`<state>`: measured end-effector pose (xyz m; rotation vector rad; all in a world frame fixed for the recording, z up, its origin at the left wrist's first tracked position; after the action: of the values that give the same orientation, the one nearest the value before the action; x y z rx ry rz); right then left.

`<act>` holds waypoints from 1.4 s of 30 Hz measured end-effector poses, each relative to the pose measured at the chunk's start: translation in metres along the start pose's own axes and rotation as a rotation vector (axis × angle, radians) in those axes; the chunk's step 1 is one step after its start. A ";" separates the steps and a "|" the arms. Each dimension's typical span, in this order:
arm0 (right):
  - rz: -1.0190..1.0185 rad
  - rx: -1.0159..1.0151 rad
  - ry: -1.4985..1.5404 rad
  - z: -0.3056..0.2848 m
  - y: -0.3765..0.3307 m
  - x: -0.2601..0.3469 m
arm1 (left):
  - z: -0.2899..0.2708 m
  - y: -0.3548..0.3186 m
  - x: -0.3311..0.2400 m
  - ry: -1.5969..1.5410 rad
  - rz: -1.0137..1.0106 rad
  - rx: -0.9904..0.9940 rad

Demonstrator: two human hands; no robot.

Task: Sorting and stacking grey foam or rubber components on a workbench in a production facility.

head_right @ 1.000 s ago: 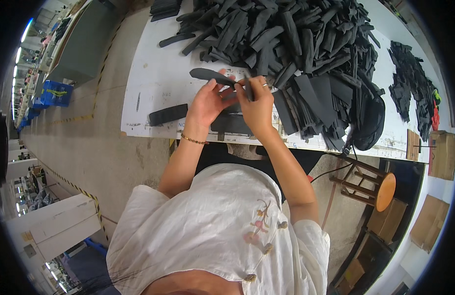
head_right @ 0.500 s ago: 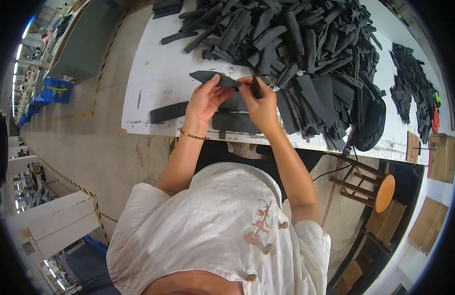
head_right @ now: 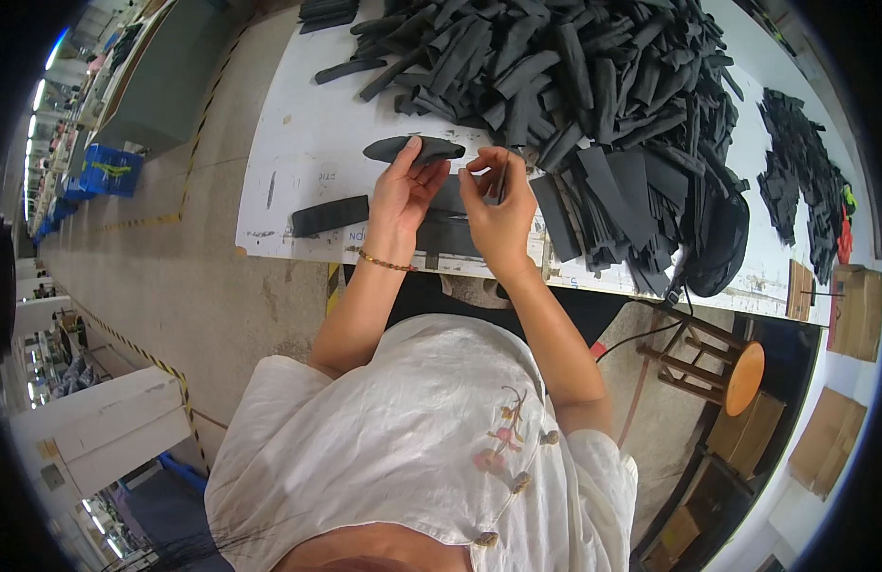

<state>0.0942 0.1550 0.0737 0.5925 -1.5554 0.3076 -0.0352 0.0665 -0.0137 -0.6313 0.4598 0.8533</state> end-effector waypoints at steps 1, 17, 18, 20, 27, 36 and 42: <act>-0.083 -0.029 -0.083 0.000 -0.003 0.009 | 0.000 -0.001 0.000 -0.001 0.004 -0.020; -0.164 0.222 -0.613 -0.018 0.001 0.023 | -0.010 0.012 -0.014 -0.038 0.004 0.043; -0.148 0.332 -0.695 -0.018 0.002 0.016 | -0.009 0.011 -0.015 -0.038 0.002 0.047; -0.027 0.513 -0.723 -0.020 0.003 0.005 | -0.004 0.008 -0.014 -0.090 -0.043 0.081; 0.017 0.458 -0.630 -0.028 0.014 0.032 | 0.002 0.007 -0.010 -0.053 -0.094 0.189; -0.083 0.280 -0.565 -0.023 0.011 0.039 | 0.002 0.005 -0.012 -0.042 -0.062 0.184; -0.443 0.148 -0.739 -0.013 0.004 0.055 | 0.010 -0.005 -0.009 0.017 -0.085 0.222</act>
<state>0.1040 0.1553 0.1299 1.2379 -2.0438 -0.1623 -0.0355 0.0661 0.0009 -0.4504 0.5316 0.7055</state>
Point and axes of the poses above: each hand's wrist, its own y-axis towards the middle knuckle, its own z-axis out of the palm, x = y × z, the point moved 8 cm from there along y, towards the middle knuckle, and after that the axes turned 10 degrees about z, right-handed, at the moved point
